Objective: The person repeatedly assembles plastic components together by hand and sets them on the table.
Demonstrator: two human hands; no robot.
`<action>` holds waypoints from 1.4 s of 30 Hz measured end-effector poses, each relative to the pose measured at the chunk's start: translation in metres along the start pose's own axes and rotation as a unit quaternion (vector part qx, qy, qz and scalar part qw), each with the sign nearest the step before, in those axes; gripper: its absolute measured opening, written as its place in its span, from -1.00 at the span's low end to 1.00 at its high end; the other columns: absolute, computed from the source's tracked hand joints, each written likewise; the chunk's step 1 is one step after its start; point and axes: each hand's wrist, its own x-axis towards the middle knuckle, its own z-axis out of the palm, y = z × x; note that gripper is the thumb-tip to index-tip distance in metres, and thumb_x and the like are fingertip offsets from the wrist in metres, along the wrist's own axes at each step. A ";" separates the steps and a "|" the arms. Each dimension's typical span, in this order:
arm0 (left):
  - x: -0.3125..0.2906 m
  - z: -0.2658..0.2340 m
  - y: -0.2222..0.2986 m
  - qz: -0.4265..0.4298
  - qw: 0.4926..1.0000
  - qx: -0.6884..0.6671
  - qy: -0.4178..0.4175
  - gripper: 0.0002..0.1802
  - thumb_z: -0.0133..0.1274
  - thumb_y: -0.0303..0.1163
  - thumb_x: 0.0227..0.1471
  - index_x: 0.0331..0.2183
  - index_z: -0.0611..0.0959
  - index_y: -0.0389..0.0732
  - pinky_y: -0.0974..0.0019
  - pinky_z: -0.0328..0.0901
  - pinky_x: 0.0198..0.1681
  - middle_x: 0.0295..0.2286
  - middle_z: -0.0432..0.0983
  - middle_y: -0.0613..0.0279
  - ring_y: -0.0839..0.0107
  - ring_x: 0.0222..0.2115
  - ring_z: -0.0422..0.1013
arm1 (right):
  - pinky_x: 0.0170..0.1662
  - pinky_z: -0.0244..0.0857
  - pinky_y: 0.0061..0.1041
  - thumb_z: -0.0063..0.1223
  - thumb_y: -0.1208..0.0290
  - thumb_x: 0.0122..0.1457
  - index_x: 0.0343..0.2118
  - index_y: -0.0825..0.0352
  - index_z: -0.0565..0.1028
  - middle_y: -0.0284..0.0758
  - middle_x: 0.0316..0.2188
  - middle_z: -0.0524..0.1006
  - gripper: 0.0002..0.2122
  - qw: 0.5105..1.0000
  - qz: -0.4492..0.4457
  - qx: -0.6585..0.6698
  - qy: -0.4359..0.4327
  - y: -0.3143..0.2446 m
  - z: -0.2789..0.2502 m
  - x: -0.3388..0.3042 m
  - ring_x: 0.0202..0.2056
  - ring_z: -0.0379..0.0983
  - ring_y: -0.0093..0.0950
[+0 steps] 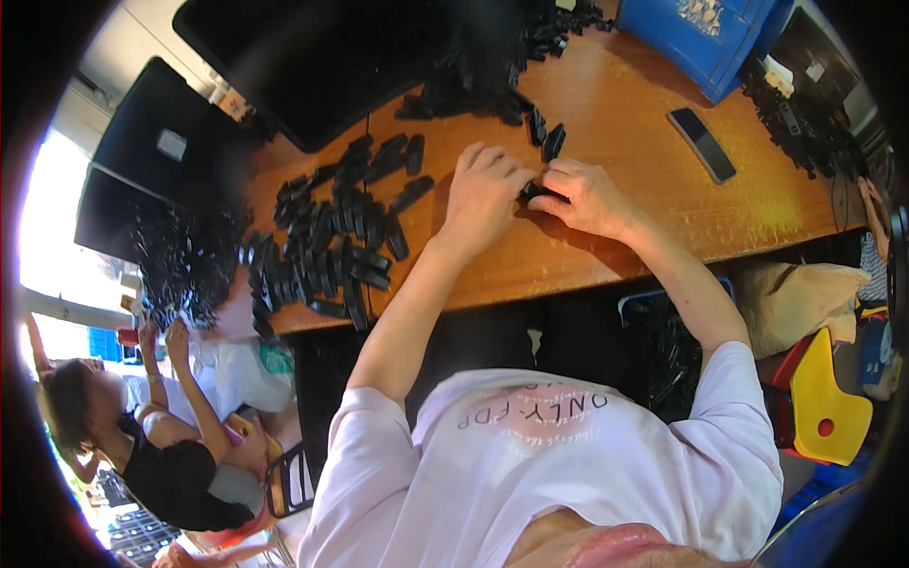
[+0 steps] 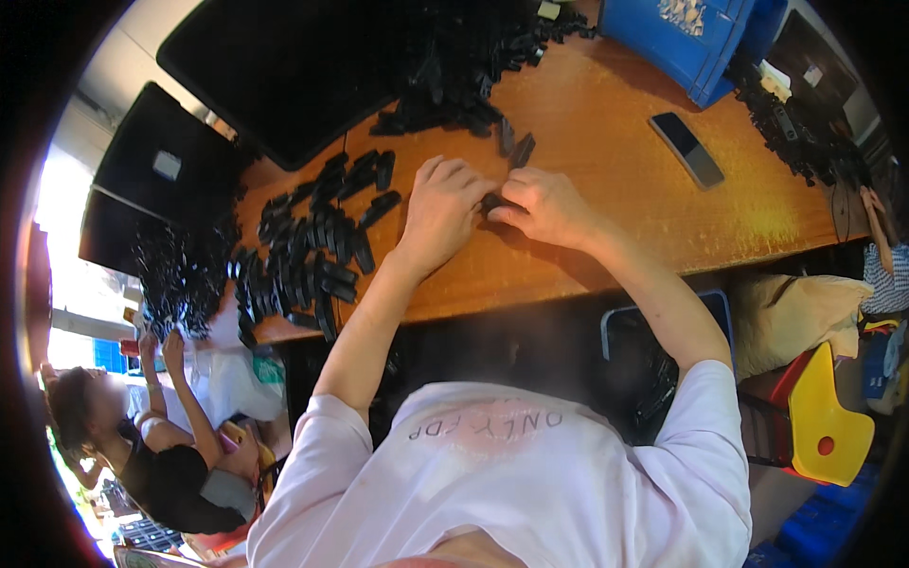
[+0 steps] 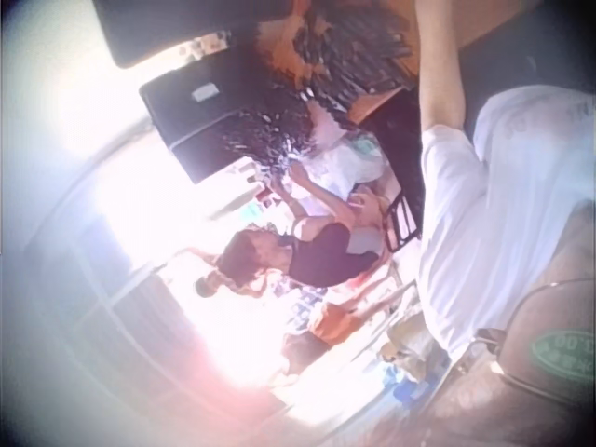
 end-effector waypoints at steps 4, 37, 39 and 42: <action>-0.015 -0.022 -0.030 -0.089 0.986 0.124 -0.074 -0.68 0.20 -0.54 -0.06 -0.17 0.68 -0.19 -0.06 0.17 0.27 -0.24 0.59 0.08 0.08 0.00 0.44 | -0.25 0.44 -0.25 0.27 0.27 0.26 -0.23 0.36 0.64 -0.20 -0.31 0.61 -0.78 0.989 -0.003 -0.004 0.146 0.059 -0.013 0.031 -0.30 0.56 -0.17; -0.050 -0.043 -0.046 -0.293 0.921 0.247 -0.075 -0.61 0.17 -0.51 0.13 0.02 0.65 -0.30 -0.02 0.28 0.10 -0.10 0.54 0.03 0.04 0.07 0.38 | 0.22 0.33 -0.17 0.14 -0.10 0.27 0.14 0.33 0.55 -0.03 0.07 0.59 -0.41 0.960 0.249 -0.044 0.121 0.235 0.048 0.163 0.13 0.49 -0.03; -0.051 -0.042 -0.048 -0.296 0.923 0.238 -0.067 -0.63 0.17 -0.49 0.13 0.01 0.67 -0.26 0.00 0.27 0.11 -0.11 0.57 0.06 0.08 0.07 0.39 | 0.23 0.33 -0.20 0.09 -0.09 0.32 0.11 0.36 0.57 -0.04 0.09 0.58 -0.44 0.958 0.237 -0.033 0.157 0.222 0.048 0.149 0.15 0.47 -0.04; -0.047 -0.039 -0.052 -0.300 0.923 0.236 -0.034 -0.57 0.09 -0.59 0.03 -0.01 0.68 -0.25 0.01 0.26 0.08 -0.14 0.57 0.07 0.09 0.05 0.39 | 0.33 0.22 -0.21 0.00 -0.15 0.39 0.30 0.29 0.43 -0.05 0.28 0.45 -0.36 0.963 0.233 0.099 0.094 0.212 0.032 0.128 0.31 0.34 -0.08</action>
